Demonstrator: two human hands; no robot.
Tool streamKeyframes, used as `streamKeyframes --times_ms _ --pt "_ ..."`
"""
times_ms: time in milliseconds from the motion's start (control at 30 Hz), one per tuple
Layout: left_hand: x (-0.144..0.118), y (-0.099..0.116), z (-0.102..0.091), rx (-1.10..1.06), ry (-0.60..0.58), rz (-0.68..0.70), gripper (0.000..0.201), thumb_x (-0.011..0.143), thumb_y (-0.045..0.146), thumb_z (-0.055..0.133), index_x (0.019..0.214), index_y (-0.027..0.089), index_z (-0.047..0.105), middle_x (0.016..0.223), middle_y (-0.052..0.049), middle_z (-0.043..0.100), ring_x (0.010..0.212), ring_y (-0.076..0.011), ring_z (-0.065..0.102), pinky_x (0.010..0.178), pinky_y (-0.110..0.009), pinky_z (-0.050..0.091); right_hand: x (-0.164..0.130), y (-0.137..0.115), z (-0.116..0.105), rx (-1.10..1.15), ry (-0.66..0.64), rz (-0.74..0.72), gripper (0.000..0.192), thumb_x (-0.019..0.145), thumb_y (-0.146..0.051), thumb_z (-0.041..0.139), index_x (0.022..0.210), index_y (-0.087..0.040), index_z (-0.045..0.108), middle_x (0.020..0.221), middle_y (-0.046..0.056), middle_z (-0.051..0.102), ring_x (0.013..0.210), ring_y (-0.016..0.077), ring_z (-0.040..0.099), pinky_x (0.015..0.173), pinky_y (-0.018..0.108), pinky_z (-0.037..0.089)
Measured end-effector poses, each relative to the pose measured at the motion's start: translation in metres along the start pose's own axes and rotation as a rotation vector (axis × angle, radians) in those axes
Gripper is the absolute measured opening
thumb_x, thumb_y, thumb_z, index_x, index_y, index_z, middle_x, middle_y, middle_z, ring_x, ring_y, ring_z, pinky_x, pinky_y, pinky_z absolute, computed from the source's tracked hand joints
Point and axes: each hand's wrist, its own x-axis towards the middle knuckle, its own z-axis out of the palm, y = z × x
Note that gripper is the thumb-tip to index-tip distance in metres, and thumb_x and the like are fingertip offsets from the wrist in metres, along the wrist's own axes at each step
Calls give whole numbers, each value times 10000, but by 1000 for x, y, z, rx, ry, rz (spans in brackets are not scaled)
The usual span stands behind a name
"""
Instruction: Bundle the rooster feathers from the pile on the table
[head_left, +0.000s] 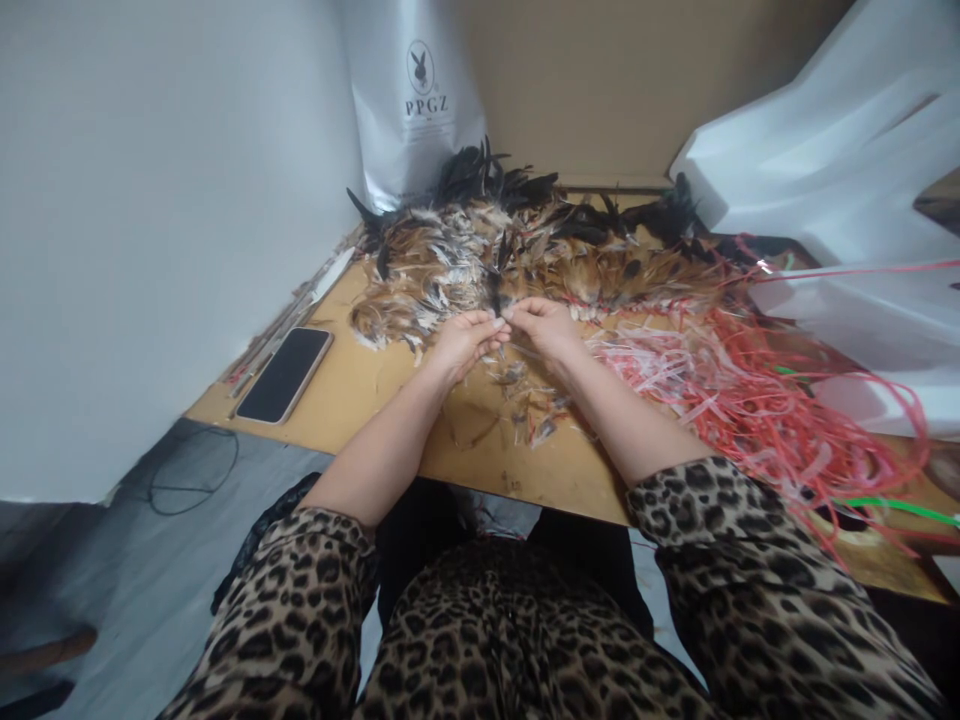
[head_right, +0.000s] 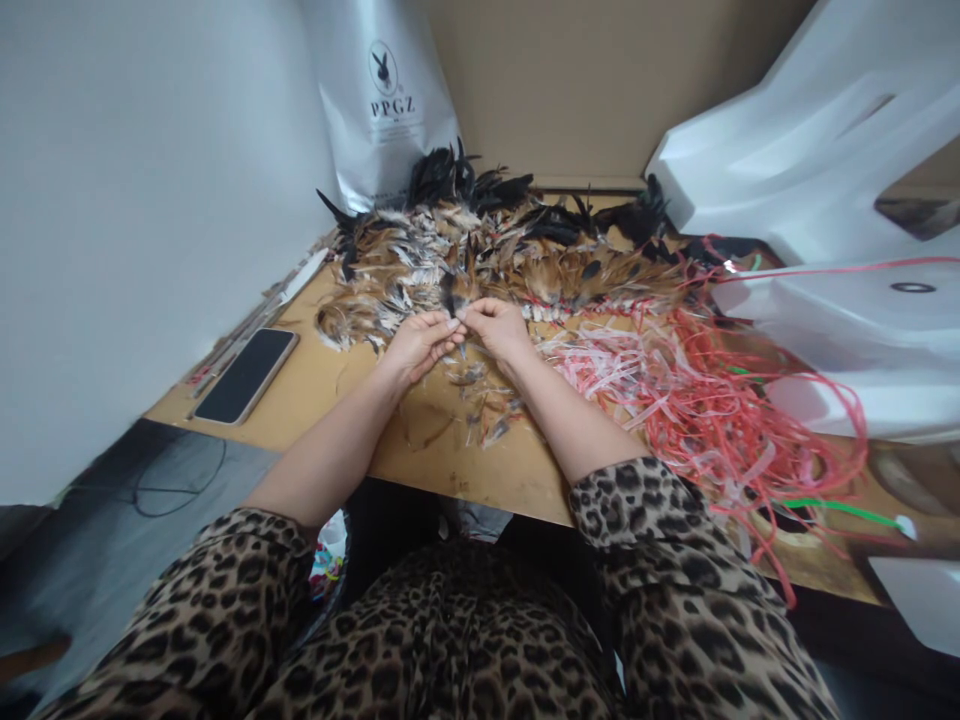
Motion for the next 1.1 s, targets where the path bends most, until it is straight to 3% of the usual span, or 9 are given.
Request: streamKeyframes --times_ms 267,633,933,1033,1100 --pt "1 -2 -2 73 -18 8 155 662 193 710 734 84 627 670 -42 654 555 -52 592 548 -144 455 -1 1 1 -9 14 -2 315 507 -400 732 606 -160 553 562 -33 568 528 80 493 548 217 412" --pt "-1 -2 -2 174 -33 17 169 657 216 715 741 90 642 750 -75 681 576 -78 619 522 -155 452 -1 -5 -2 -233 16 -47 331 540 -452 703 573 -168 537 543 -31 539 539 90 469 537 222 379" --pt "-1 -2 -1 158 -26 20 175 661 229 712 739 90 637 709 -64 677 544 -73 608 507 -155 447 -3 -4 2 -139 19 -36 317 532 -424 709 556 -163 530 537 -42 523 516 72 433 534 211 370" --pt "-1 4 -1 111 46 35 175 666 224 710 740 94 620 710 -59 679 548 -68 609 505 -148 442 0 -7 -5 -194 9 -49 289 579 -421 677 664 -151 621 584 -14 584 537 82 463 553 218 388" --pt "0 9 -2 46 141 48 177 669 216 710 751 99 605 714 -53 679 555 -61 610 510 -138 438 3 -10 -13 -350 -32 -83 279 609 -394 653 717 -137 662 599 -5 605 538 83 469 556 217 386"
